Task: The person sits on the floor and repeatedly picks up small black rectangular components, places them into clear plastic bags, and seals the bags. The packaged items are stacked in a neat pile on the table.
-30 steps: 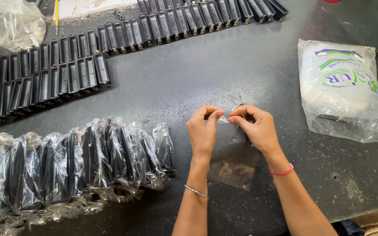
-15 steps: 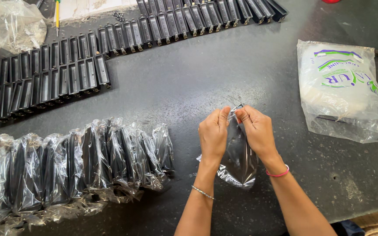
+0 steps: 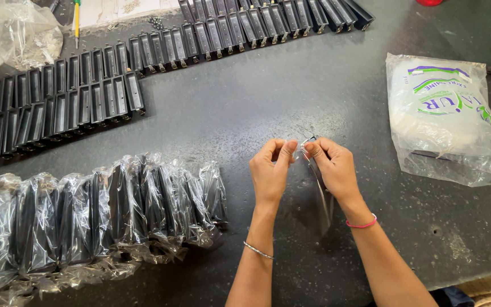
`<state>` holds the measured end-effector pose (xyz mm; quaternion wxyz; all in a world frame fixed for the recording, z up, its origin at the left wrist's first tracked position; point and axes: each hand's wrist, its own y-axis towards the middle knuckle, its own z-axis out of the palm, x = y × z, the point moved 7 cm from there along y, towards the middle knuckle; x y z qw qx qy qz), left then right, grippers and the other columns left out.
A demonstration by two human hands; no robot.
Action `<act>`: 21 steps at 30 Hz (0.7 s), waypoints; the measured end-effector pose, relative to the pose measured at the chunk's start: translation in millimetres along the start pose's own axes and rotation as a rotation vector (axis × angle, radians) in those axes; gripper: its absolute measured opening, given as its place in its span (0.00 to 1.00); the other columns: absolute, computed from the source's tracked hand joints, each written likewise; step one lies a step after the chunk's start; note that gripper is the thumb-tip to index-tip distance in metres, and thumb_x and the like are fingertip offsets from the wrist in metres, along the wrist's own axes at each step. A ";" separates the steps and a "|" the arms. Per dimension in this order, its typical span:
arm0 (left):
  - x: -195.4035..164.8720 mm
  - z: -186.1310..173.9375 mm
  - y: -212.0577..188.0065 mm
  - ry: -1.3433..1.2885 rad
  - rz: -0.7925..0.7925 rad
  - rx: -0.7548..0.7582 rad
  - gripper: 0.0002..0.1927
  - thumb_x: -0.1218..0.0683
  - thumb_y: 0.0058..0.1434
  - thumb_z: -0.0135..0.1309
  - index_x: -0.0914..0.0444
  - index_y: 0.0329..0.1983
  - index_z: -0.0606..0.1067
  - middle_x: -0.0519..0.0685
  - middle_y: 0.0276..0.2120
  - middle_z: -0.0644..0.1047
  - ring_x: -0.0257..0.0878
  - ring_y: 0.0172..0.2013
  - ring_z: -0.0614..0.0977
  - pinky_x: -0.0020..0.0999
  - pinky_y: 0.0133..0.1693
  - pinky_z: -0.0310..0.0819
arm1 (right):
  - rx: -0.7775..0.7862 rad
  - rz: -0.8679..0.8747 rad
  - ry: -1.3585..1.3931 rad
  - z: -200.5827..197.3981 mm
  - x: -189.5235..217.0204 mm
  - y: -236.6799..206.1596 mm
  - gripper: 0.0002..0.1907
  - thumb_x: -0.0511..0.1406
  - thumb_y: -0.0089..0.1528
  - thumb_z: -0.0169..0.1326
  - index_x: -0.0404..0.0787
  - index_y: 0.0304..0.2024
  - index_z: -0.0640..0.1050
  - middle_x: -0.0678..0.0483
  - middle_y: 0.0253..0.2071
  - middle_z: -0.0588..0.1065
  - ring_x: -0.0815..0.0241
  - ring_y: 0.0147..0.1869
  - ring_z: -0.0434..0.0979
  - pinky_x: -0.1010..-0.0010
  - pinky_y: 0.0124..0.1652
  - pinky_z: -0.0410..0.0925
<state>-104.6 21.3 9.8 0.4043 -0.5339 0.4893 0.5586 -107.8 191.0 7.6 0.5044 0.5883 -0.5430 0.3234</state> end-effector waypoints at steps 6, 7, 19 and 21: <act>31.2 11.1 9.9 -0.477 -0.177 0.207 0.10 0.52 0.62 0.62 0.63 0.37 0.81 0.40 0.26 0.76 0.28 0.28 0.73 0.26 0.34 0.68 | 0.173 0.220 0.462 5.6 -19.6 1.2 0.13 0.41 0.67 0.55 0.38 0.42 0.84 0.64 0.22 0.66 0.74 0.27 0.61 0.79 0.29 0.57; 35.3 13.6 9.6 -0.559 -0.223 0.248 0.09 0.52 0.62 0.63 0.62 0.36 0.80 0.39 0.26 0.75 0.28 0.28 0.72 0.27 0.36 0.69 | 0.223 0.260 0.545 8.7 -21.8 0.7 0.14 0.41 0.67 0.56 0.37 0.42 0.83 0.64 0.23 0.66 0.73 0.27 0.61 0.79 0.30 0.58; 26.2 25.5 -7.5 -0.966 -0.446 0.573 0.06 0.54 0.64 0.58 0.60 0.35 0.76 0.44 0.32 0.77 0.33 0.37 0.77 0.33 0.45 0.72 | 0.755 0.405 0.861 18.1 -23.6 -19.7 0.14 0.44 0.64 0.62 0.39 0.40 0.80 0.63 0.24 0.65 0.69 0.28 0.60 0.75 0.34 0.58; 22.9 26.9 -7.1 -1.024 -0.439 0.571 0.06 0.55 0.65 0.59 0.60 0.35 0.75 0.43 0.34 0.76 0.33 0.37 0.76 0.35 0.46 0.73 | 0.749 0.408 0.907 16.2 -26.4 -21.3 0.14 0.44 0.66 0.62 0.40 0.37 0.78 0.63 0.26 0.66 0.69 0.31 0.61 0.74 0.36 0.58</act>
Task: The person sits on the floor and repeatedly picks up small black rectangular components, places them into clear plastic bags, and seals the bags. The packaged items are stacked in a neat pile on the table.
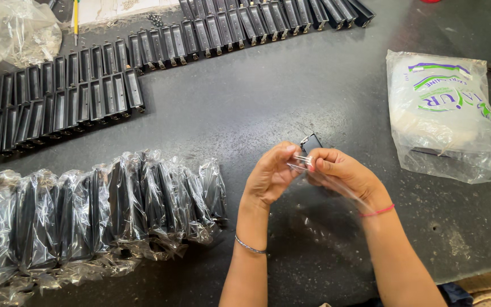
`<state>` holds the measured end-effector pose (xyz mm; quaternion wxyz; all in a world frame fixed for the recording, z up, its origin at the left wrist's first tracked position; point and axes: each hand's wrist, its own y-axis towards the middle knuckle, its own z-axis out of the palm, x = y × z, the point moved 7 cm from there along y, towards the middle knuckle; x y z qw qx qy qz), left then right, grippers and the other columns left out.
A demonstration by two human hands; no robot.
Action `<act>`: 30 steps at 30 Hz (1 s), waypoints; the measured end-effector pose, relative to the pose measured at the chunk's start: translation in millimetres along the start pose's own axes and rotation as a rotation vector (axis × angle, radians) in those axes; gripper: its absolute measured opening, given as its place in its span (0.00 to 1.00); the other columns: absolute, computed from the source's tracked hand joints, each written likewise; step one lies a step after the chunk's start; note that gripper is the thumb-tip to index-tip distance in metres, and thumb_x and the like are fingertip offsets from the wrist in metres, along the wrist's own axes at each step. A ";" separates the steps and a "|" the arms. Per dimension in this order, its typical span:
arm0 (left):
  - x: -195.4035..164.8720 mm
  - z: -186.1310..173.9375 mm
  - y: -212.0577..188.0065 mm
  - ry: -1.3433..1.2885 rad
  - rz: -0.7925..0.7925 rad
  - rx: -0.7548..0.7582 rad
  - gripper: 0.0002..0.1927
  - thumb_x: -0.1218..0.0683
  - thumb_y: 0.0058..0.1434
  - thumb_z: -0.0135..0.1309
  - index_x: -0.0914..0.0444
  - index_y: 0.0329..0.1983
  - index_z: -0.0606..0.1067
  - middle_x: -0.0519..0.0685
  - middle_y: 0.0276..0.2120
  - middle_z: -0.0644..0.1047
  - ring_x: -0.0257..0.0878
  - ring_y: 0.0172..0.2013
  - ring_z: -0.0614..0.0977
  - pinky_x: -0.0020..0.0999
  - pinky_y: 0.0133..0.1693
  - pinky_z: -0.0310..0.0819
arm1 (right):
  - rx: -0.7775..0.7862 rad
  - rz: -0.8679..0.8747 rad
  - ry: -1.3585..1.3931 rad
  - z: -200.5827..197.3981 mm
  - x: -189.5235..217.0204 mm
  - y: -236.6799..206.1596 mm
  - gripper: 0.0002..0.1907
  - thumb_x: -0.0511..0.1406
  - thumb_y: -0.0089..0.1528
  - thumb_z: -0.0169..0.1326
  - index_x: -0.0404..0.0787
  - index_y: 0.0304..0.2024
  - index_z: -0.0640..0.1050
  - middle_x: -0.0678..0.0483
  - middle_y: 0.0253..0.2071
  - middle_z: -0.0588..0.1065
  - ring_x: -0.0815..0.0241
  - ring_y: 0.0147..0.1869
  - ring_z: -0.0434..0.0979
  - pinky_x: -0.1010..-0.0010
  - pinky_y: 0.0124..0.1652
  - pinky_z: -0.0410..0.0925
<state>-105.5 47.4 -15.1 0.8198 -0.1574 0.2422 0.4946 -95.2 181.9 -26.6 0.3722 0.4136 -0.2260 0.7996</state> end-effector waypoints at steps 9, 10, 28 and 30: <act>-20.5 -18.2 -0.5 -0.315 0.063 -0.069 0.18 0.56 0.68 0.50 0.55 0.21 0.65 0.41 0.18 0.68 0.34 0.25 0.75 0.43 0.52 0.79 | 0.032 -0.206 -0.086 6.5 33.9 -10.4 0.21 0.50 0.64 0.58 0.40 0.27 0.77 0.56 0.43 0.72 0.61 0.48 0.68 0.70 0.47 0.61; -19.3 -19.2 0.6 -0.378 0.045 -0.050 0.18 0.56 0.69 0.49 0.55 0.21 0.65 0.40 0.17 0.67 0.34 0.25 0.75 0.43 0.51 0.78 | 0.042 -0.242 -0.079 7.6 37.4 -11.0 0.21 0.50 0.65 0.56 0.42 0.27 0.77 0.55 0.43 0.72 0.60 0.52 0.68 0.68 0.52 0.62; 32.9 1.8 8.0 0.001 -0.179 -0.071 0.15 0.52 0.72 0.52 0.57 0.27 0.70 0.42 0.21 0.73 0.32 0.18 0.75 0.21 0.19 0.72 | 0.160 -0.085 0.009 3.6 -12.0 -12.5 0.17 0.32 0.67 0.55 0.31 0.58 0.76 0.42 0.40 0.81 0.67 0.18 0.72 0.78 0.19 0.68; 54.0 -17.5 -2.6 0.256 -0.217 -0.511 0.06 0.60 0.62 0.47 0.57 0.34 0.74 0.42 0.28 0.77 0.27 0.26 0.78 0.20 0.30 0.74 | -0.040 -0.231 -0.068 -12.8 2.5 -16.2 0.15 0.34 0.66 0.55 0.32 0.53 0.77 0.44 0.38 0.80 0.62 0.20 0.74 0.75 0.17 0.68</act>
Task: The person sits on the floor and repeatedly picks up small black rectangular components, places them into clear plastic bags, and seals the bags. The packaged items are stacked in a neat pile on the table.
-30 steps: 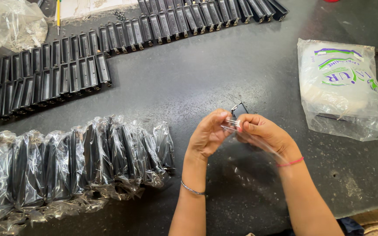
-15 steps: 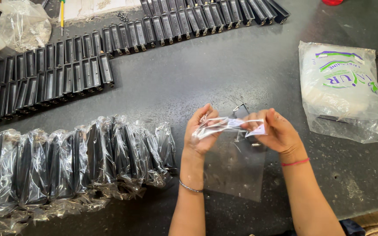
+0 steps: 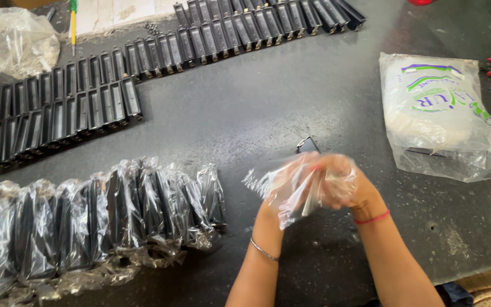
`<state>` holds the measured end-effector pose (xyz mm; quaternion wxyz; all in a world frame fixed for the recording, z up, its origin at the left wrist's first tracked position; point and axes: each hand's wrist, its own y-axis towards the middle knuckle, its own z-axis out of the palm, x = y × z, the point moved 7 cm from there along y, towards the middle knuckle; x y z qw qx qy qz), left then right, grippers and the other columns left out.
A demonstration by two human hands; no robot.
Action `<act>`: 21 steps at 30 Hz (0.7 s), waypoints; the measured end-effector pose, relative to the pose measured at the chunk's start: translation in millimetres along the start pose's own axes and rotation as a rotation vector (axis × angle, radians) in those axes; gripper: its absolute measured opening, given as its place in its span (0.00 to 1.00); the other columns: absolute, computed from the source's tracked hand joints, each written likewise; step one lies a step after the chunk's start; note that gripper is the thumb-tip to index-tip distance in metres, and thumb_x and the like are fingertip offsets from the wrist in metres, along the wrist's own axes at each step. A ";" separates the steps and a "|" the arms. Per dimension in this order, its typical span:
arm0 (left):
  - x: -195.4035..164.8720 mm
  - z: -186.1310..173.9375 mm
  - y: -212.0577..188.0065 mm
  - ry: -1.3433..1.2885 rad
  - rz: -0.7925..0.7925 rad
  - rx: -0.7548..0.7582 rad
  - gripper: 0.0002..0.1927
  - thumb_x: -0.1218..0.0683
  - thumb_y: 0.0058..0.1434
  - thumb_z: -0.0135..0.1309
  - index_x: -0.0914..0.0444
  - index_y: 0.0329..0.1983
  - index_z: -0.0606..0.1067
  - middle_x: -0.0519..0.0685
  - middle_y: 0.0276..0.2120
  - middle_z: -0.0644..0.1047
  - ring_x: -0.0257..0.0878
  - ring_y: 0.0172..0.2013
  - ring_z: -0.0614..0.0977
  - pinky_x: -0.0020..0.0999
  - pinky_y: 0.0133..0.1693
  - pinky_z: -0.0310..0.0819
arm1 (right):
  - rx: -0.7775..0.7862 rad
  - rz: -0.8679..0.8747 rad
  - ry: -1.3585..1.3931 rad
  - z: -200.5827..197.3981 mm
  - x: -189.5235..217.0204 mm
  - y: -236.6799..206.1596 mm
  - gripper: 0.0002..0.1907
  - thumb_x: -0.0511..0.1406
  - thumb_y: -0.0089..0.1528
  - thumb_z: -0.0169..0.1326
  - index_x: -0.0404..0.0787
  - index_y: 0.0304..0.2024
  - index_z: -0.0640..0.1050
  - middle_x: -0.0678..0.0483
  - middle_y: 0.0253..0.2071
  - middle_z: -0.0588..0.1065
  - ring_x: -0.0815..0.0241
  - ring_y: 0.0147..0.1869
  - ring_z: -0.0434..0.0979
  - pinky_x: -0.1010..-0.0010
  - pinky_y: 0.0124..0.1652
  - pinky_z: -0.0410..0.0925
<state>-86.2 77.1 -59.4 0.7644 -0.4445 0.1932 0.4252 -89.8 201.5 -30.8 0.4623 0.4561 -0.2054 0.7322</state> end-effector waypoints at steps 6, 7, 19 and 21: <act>41.9 52.8 7.9 0.068 -0.131 0.441 0.07 0.52 0.68 0.53 0.57 0.35 0.69 0.41 0.23 0.67 0.30 0.21 0.68 0.28 0.25 0.67 | -0.456 -0.507 -0.424 1.0 77.0 -12.7 0.11 0.32 0.72 0.52 0.31 0.54 0.76 0.51 0.49 0.77 0.67 0.33 0.72 0.75 0.34 0.70; 46.3 54.4 7.9 0.091 -0.139 0.446 0.09 0.52 0.69 0.53 0.56 0.34 0.67 0.41 0.22 0.67 0.30 0.20 0.68 0.28 0.24 0.66 | -0.500 -0.583 -0.563 9.4 89.2 -14.9 0.11 0.30 0.71 0.53 0.32 0.55 0.76 0.51 0.50 0.77 0.67 0.35 0.74 0.75 0.36 0.70; 56.7 61.6 -1.7 0.283 -0.175 0.455 0.12 0.50 0.67 0.50 0.59 0.32 0.65 0.45 0.19 0.71 0.33 0.17 0.69 0.29 0.21 0.66 | -0.810 -0.814 -1.270 16.1 114.7 -17.3 0.19 0.38 0.63 0.70 0.40 0.47 0.73 0.44 0.66 0.69 0.47 0.73 0.71 0.58 0.71 0.68; 53.3 58.3 -2.5 0.378 -0.162 0.430 0.12 0.49 0.68 0.50 0.59 0.33 0.66 0.45 0.19 0.71 0.33 0.17 0.70 0.29 0.22 0.66 | -0.784 -0.752 -1.447 12.0 111.2 -12.4 0.24 0.43 0.58 0.70 0.43 0.52 0.77 0.40 0.71 0.65 0.43 0.76 0.64 0.53 0.72 0.62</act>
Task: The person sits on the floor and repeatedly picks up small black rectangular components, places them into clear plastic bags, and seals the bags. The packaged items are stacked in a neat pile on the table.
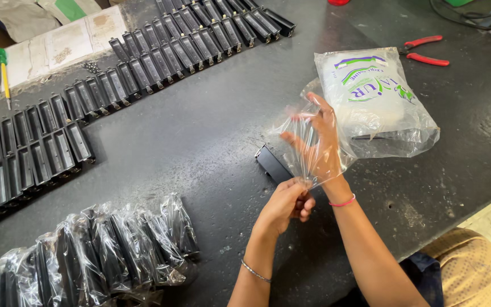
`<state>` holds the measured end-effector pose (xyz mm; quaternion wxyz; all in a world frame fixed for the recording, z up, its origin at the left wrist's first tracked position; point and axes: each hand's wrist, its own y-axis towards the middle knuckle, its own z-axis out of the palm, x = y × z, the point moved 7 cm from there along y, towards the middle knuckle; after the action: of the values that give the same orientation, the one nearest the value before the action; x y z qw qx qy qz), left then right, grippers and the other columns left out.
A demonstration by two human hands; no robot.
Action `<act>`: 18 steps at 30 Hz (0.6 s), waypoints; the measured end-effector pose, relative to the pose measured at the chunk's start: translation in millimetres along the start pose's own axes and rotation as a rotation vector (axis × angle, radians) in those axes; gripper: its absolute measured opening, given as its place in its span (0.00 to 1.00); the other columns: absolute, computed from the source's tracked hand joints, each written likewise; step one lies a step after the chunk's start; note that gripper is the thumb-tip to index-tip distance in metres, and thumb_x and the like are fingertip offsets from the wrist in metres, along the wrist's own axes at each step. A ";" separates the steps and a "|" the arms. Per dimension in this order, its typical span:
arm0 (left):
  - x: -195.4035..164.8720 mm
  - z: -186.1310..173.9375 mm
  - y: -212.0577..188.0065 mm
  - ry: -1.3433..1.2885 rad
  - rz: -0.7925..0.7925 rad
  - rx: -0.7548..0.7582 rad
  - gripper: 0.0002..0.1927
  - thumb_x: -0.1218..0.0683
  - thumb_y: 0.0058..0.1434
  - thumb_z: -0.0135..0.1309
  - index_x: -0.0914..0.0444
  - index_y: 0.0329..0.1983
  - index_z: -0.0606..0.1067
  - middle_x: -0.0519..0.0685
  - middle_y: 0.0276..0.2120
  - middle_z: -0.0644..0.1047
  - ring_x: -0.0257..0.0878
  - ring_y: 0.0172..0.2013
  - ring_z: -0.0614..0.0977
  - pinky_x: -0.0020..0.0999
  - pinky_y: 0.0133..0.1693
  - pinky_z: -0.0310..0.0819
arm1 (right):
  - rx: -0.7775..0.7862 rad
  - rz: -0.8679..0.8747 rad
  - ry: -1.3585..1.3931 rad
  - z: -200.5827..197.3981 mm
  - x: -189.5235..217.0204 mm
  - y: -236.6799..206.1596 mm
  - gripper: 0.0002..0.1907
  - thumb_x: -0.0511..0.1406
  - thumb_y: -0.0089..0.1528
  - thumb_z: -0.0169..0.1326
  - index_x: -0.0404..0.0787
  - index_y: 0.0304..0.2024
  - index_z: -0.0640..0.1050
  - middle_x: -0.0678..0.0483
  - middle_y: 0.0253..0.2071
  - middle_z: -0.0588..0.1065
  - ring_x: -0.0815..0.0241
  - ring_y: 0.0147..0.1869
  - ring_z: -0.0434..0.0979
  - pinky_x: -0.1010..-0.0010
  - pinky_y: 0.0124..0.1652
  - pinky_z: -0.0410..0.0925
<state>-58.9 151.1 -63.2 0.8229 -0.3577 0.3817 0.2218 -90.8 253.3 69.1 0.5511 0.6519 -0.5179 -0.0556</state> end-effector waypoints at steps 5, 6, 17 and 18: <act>-30.6 -24.7 -16.7 0.171 0.170 -0.317 0.13 0.46 0.65 0.50 0.61 0.37 0.69 0.46 0.23 0.76 0.35 0.17 0.74 0.32 0.21 0.68 | 0.140 0.049 -0.036 22.5 -19.1 -6.6 0.44 0.50 0.58 0.68 0.40 0.70 0.67 0.31 0.76 0.53 0.35 0.80 0.55 0.48 0.72 0.55; -41.2 -31.6 -25.4 0.207 0.259 -0.439 0.14 0.45 0.65 0.51 0.61 0.38 0.69 0.46 0.24 0.77 0.36 0.17 0.74 0.33 0.21 0.68 | 0.158 0.061 -0.051 26.3 -23.7 -8.8 0.45 0.49 0.59 0.68 0.40 0.72 0.65 0.30 0.77 0.51 0.33 0.80 0.53 0.48 0.72 0.55; -87.2 45.9 -74.7 1.146 1.051 -0.707 0.36 0.61 0.48 0.61 0.61 0.64 0.68 0.58 0.53 0.71 0.55 0.52 0.74 0.48 0.51 0.71 | 0.259 0.190 -0.019 47.6 -69.9 -42.0 0.41 0.41 0.64 0.62 0.39 0.75 0.59 0.33 0.78 0.47 0.34 0.82 0.48 0.52 0.74 0.51; -85.2 46.5 -74.8 1.138 1.068 -0.749 0.33 0.64 0.53 0.58 0.60 0.65 0.68 0.57 0.54 0.71 0.54 0.52 0.75 0.47 0.53 0.71 | 0.301 0.187 0.001 49.9 -70.1 -43.9 0.39 0.38 0.66 0.60 0.38 0.75 0.59 0.34 0.79 0.47 0.34 0.83 0.47 0.52 0.75 0.50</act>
<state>-41.4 130.3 56.3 0.1203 -0.4348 0.7543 0.4770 -128.1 265.6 -19.1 0.4505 0.6760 -0.5783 0.0744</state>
